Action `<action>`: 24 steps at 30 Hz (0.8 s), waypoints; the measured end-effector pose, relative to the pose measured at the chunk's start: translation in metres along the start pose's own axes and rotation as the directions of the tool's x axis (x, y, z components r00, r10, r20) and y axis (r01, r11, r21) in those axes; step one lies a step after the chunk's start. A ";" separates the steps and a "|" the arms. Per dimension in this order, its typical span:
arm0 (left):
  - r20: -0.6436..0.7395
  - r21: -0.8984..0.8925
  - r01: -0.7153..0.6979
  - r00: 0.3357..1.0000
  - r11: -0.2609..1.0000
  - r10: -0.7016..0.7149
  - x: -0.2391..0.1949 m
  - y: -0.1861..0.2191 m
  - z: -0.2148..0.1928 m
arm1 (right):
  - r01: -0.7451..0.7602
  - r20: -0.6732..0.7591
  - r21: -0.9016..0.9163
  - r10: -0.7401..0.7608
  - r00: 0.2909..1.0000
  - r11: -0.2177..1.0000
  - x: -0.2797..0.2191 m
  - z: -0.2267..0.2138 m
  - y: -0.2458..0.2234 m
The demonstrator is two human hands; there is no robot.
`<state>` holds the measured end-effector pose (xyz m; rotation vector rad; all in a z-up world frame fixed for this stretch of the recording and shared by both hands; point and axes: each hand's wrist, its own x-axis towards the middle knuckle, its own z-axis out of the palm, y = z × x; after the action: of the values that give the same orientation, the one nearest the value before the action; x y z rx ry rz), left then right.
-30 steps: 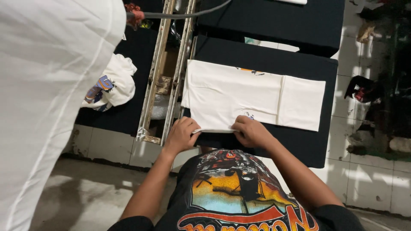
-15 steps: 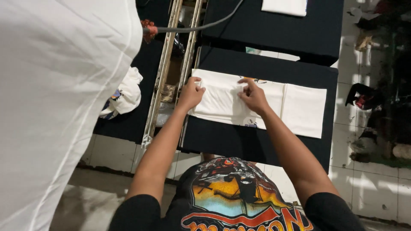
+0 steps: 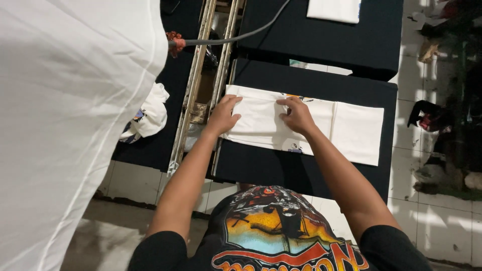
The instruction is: The person folds a white t-shirt on a black table, smoothing it out and folding it into a neat square. They then pick up another white t-shirt from a pile, unfold it, and lay it flat on the table to begin folding it as well.
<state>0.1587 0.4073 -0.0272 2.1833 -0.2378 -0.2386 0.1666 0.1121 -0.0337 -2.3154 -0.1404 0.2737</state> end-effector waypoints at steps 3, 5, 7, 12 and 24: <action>0.041 0.042 0.024 0.999 0.999 -0.026 -0.001 0.001 0.000 | 0.029 0.032 -0.050 -0.028 0.999 0.998 0.003 0.002 0.002; 0.023 0.060 0.008 1.000 0.998 -0.009 0.005 -0.005 0.002 | 0.012 0.046 -0.075 -0.008 0.999 0.997 0.002 -0.002 -0.006; 0.006 0.078 -0.005 1.000 0.997 0.005 0.007 -0.006 0.003 | -0.006 0.063 -0.100 0.012 0.998 0.995 -0.001 -0.004 -0.011; -0.001 0.169 0.014 1.000 0.986 -0.014 0.003 0.001 0.004 | -0.008 0.090 -0.249 0.031 0.995 0.969 -0.017 -0.016 -0.039; -0.262 0.672 -0.350 0.712 0.653 0.651 0.016 0.001 0.082 | 0.361 0.071 -0.526 -0.384 0.921 0.770 -0.037 0.018 -0.032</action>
<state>0.1531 0.3392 -0.0745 2.5599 -0.7190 0.8295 0.1256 0.1397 -0.0165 -2.7645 -0.7346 -0.0289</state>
